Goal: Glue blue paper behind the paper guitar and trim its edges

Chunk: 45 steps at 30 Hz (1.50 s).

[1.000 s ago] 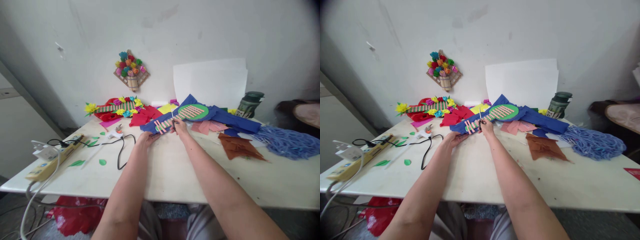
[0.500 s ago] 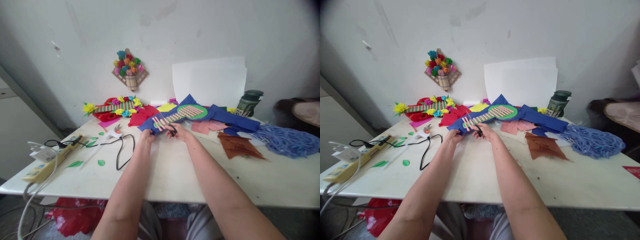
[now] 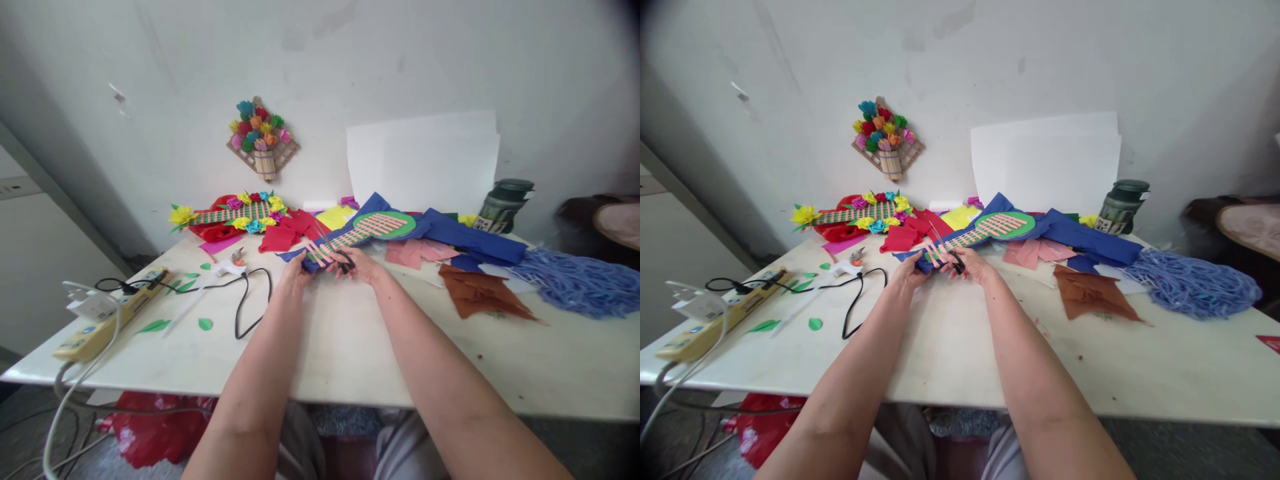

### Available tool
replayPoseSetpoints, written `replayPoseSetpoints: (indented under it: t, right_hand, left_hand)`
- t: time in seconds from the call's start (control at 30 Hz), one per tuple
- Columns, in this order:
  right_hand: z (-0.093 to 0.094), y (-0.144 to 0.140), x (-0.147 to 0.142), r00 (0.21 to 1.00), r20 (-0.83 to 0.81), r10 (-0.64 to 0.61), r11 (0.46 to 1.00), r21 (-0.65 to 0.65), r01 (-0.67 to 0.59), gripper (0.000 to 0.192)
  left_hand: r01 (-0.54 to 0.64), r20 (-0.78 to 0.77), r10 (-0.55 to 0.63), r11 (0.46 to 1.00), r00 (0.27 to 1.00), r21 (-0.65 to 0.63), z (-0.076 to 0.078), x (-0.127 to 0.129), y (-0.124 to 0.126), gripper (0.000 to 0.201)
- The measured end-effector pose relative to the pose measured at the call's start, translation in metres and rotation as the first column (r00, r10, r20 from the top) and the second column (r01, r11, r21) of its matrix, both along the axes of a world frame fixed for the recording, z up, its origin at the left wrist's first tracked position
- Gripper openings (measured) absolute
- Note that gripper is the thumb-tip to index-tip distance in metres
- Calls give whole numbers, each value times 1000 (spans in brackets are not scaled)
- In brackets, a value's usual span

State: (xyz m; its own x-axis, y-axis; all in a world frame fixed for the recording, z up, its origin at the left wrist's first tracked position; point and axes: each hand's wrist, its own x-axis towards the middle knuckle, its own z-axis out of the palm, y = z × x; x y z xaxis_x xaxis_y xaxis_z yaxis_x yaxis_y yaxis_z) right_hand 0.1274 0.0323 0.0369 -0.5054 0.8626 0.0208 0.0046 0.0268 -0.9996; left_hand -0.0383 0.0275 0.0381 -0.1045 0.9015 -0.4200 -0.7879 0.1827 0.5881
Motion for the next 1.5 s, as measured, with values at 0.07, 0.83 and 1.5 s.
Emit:
replayPoseSetpoints:
  t: [0.07,0.83,1.5]
  right_hand:
    - [0,0,1,1000,-11,18,1000,12,-18,21]
    - [25,-12,35,913,313,262,965,-80,-250,18]
    - [18,-7,23,909,338,243,964,15,-264,35]
  left_hand:
    - [-72,-40,72,997,997,-8,-2,0,2,30]
    - [-118,39,113,982,993,148,-4,-12,-3,28]
    - [-50,54,36,956,998,289,-7,-13,-3,28]
